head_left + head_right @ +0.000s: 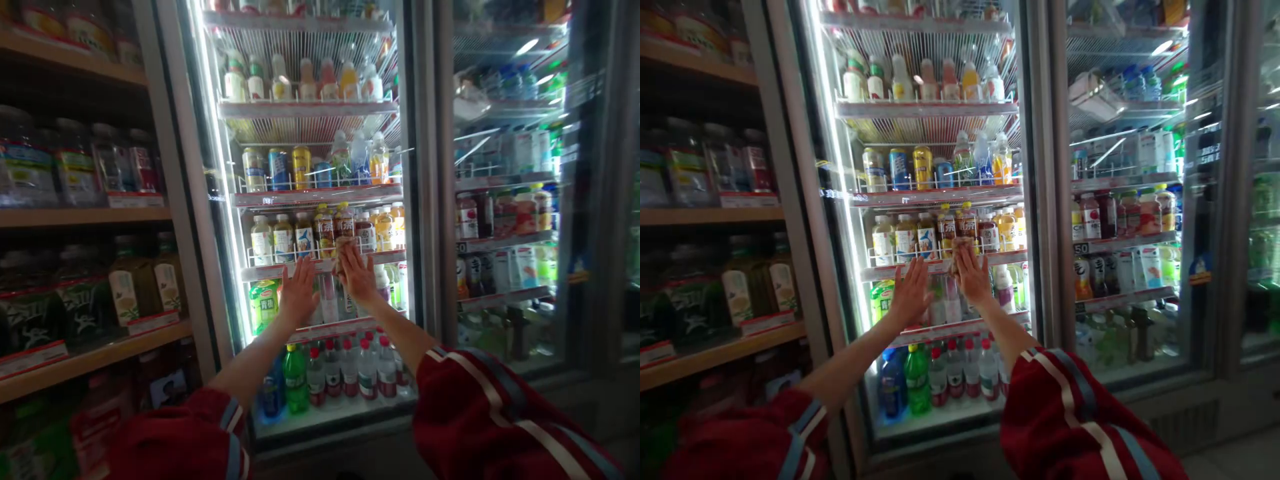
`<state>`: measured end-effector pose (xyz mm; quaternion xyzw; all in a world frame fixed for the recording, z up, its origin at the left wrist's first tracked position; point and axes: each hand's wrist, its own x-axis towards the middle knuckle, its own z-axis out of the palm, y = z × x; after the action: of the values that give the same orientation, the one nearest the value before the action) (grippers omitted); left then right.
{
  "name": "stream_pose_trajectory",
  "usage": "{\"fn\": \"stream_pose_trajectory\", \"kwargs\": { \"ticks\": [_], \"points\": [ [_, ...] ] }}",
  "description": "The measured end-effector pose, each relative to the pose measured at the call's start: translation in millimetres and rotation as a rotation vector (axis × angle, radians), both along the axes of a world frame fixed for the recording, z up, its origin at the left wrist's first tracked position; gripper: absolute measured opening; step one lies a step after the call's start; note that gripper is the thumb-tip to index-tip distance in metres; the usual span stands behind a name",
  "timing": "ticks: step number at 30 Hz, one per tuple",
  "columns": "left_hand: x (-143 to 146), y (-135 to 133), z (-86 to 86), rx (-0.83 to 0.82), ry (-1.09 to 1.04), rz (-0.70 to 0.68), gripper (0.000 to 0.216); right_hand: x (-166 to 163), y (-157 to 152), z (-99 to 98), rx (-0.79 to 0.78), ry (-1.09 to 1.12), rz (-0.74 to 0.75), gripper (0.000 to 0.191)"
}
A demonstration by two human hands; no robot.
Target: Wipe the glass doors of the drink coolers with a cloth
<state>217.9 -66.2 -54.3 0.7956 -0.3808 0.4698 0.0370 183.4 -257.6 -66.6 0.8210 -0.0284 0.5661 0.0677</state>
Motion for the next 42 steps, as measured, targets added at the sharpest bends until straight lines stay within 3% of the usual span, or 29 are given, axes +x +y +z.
{"fn": "stream_pose_trajectory", "kwargs": {
  "ticks": [2, 4, 10, 16, 20, 22, 28, 30, 33, 38, 42],
  "points": [
    [1, -5, -2.1, 0.003, -0.008, -0.018, 0.065, -3, -14, 2.0, 0.134, -0.076, -0.067, 0.052],
    [1, -10, -4.0, 0.013, -0.022, -0.037, 0.066, -5, -20, 0.1, 0.173, -0.104, -0.089, 0.052],
    [-8, -32, -2.2, 0.051, -0.042, -0.065, 0.064, -10, -19, -8.5, -0.110, 0.040, 0.038, 0.050],
    [-14, -46, -0.2, 0.074, -0.065, -0.097, 0.064, -16, -49, -0.8, 0.279, -0.174, -0.159, 0.048],
    [-20, -57, -0.4, 0.103, -0.065, -0.115, 0.065, -20, -49, -8.3, 0.036, -0.032, -0.043, 0.052],
    [-24, -63, 0.1, 0.116, -0.064, -0.128, 0.065, -23, -54, -10.1, 0.005, -0.002, -0.024, 0.055],
    [-29, -71, 1.5, 0.132, -0.043, -0.144, 0.067, -29, -110, 0.7, 0.368, -0.272, -0.179, 0.059],
    [-27, -73, 0.6, 0.135, -0.030, -0.147, 0.067, -30, -120, 5.1, 0.425, -0.311, -0.224, 0.059],
    [-26, -77, -0.6, 0.135, -0.018, -0.144, 0.066, -31, -114, 8.9, 0.327, -0.225, -0.224, 0.057],
    [-24, -77, 3.1, 0.111, -0.033, -0.128, 0.065, -36, -95, 12.0, 0.075, -0.064, -0.088, 0.054],
    [-22, -70, 7.8, 0.091, -0.040, -0.112, 0.063, -40, -103, 17.9, 0.236, -0.116, -0.127, 0.055]
  ]
}}
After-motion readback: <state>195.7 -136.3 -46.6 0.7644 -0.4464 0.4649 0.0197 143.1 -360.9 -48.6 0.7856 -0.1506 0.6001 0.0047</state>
